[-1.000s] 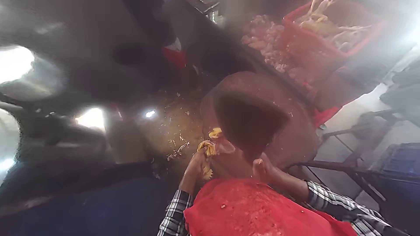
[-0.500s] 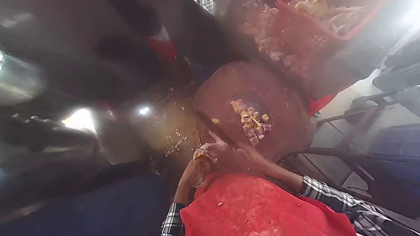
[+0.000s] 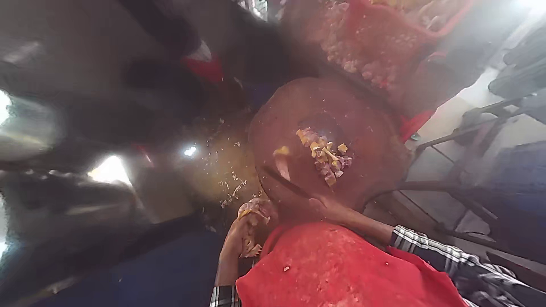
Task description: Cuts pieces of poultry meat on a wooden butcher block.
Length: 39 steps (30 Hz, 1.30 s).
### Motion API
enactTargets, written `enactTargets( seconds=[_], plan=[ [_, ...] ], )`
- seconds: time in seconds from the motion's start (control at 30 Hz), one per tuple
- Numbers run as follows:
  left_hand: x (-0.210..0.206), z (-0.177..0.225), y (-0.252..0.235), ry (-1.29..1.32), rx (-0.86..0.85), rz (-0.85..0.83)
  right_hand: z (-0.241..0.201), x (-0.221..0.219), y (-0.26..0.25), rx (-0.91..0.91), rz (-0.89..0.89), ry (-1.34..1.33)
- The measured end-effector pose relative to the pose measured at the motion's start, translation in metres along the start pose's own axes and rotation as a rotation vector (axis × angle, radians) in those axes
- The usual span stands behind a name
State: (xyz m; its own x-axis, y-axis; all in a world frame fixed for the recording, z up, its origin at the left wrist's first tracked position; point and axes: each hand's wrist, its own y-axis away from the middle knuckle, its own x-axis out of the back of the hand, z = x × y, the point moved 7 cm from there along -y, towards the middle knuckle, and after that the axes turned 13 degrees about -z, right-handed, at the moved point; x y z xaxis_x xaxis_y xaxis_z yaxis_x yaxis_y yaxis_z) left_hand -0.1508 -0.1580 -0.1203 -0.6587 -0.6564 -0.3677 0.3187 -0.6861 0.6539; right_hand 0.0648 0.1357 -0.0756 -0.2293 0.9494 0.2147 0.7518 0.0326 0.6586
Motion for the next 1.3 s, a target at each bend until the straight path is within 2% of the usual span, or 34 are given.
enactTargets(
  seconds=[0.1,0.17,0.27,0.3,0.37,0.47,0.53,0.6,0.7,0.77,0.83,0.93,1.0,1.07,1.2,1.23,1.3],
  plan=[
    [-0.009,0.084,0.0,-0.163,-0.174,0.046,0.025,-0.007,-0.007,-0.107,-0.058,0.115],
    [-0.03,0.153,-0.004,-0.327,-0.284,0.16,0.026,-0.008,-0.008,-0.141,-0.077,0.214],
    [-0.081,0.243,-0.041,-0.843,-0.343,0.246,0.024,-0.013,-0.011,-0.12,-0.111,0.403],
    [-0.102,0.263,-0.057,-1.027,-0.321,0.289,0.025,-0.012,-0.011,-0.096,-0.105,0.459],
    [-0.145,0.279,-0.09,-1.291,-0.307,0.29,0.027,-0.011,-0.011,-0.068,-0.116,0.54],
    [-0.191,0.263,-0.144,-1.515,-0.277,0.107,0.028,-0.006,-0.01,-0.039,-0.133,0.581],
    [-0.201,0.234,-0.173,-1.59,-0.115,0.027,0.03,-0.012,-0.007,-0.028,-0.119,0.589],
    [-0.196,0.209,-0.195,-1.693,0.018,0.053,0.031,-0.017,-0.009,-0.035,-0.109,0.572],
    [-0.191,0.2,-0.198,-1.736,0.05,0.061,0.037,-0.019,-0.014,0.0,-0.109,0.495],
    [-0.192,0.202,-0.167,-1.613,-0.016,0.026,0.04,-0.018,-0.016,0.049,-0.141,0.393],
    [-0.186,0.204,-0.127,-1.354,-0.183,0.063,0.043,-0.008,-0.014,0.081,-0.098,0.229],
    [-0.164,0.191,-0.079,-0.933,-0.429,0.194,0.048,0.004,-0.006,0.011,-0.003,-0.171],
    [-0.148,0.171,-0.063,-0.784,-0.487,0.314,0.049,0.005,-0.003,-0.039,0.053,-0.431],
    [-0.135,0.147,-0.068,-0.795,-0.467,0.404,0.044,0.016,-0.002,-0.046,0.153,-0.45],
    [-0.106,0.089,-0.1,-1.003,-0.042,0.407,0.022,0.04,0.002,-0.046,0.293,-0.281],
    [-0.098,0.085,-0.103,-0.988,0.008,0.392,0.009,0.05,0.005,-0.006,0.309,-0.27],
    [-0.09,0.08,-0.1,-0.757,-0.048,0.322,-0.025,0.065,0.017,0.123,0.341,-0.249]
  ],
)
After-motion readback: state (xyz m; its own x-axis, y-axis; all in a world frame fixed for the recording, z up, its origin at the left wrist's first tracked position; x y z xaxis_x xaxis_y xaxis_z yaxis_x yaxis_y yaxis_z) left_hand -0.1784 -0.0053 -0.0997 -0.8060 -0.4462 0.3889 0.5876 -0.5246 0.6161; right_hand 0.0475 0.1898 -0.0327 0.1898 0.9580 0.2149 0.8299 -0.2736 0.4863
